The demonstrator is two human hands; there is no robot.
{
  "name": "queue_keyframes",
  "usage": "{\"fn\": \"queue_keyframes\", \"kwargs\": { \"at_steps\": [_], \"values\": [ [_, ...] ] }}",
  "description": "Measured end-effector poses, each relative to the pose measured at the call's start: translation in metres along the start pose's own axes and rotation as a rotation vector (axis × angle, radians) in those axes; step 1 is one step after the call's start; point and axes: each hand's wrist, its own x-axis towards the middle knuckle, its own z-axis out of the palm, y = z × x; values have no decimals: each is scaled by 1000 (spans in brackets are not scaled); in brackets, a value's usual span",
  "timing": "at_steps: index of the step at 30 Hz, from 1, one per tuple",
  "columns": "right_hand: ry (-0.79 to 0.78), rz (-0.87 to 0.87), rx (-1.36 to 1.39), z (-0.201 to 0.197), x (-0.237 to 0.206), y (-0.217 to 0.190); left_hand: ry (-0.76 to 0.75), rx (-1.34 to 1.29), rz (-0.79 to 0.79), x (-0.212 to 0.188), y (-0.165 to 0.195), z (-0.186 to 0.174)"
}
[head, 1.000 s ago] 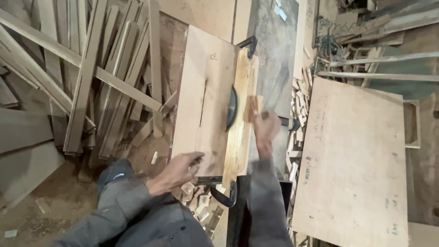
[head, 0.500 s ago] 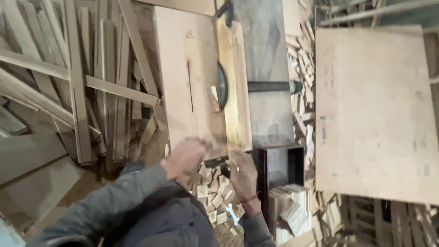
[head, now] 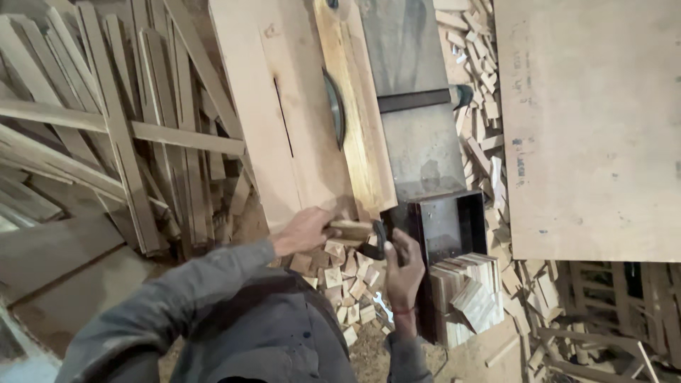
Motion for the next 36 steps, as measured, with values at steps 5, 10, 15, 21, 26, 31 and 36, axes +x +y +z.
{"fn": "queue_keyframes", "kwargs": {
  "at_steps": [5,10,15,21,26,31,36],
  "values": [
    [-258,246,232,2,15,20,55,-887,-231,-6,9,28],
    [-188,200,96,13,45,55,328,-490,-301,-2,-4,39],
    [-57,-204,-558,39,102,83,458,172,158,10,7,47],
    [77,-207,-655,71,133,99,395,-209,-99,52,16,57],
    [14,-142,-686,75,140,110,478,-147,-22,71,6,71],
    [-79,-137,-794,76,156,107,472,-211,10,74,7,78],
    [-126,-190,-696,70,159,98,351,-304,-150,71,13,85]
  ]
}}
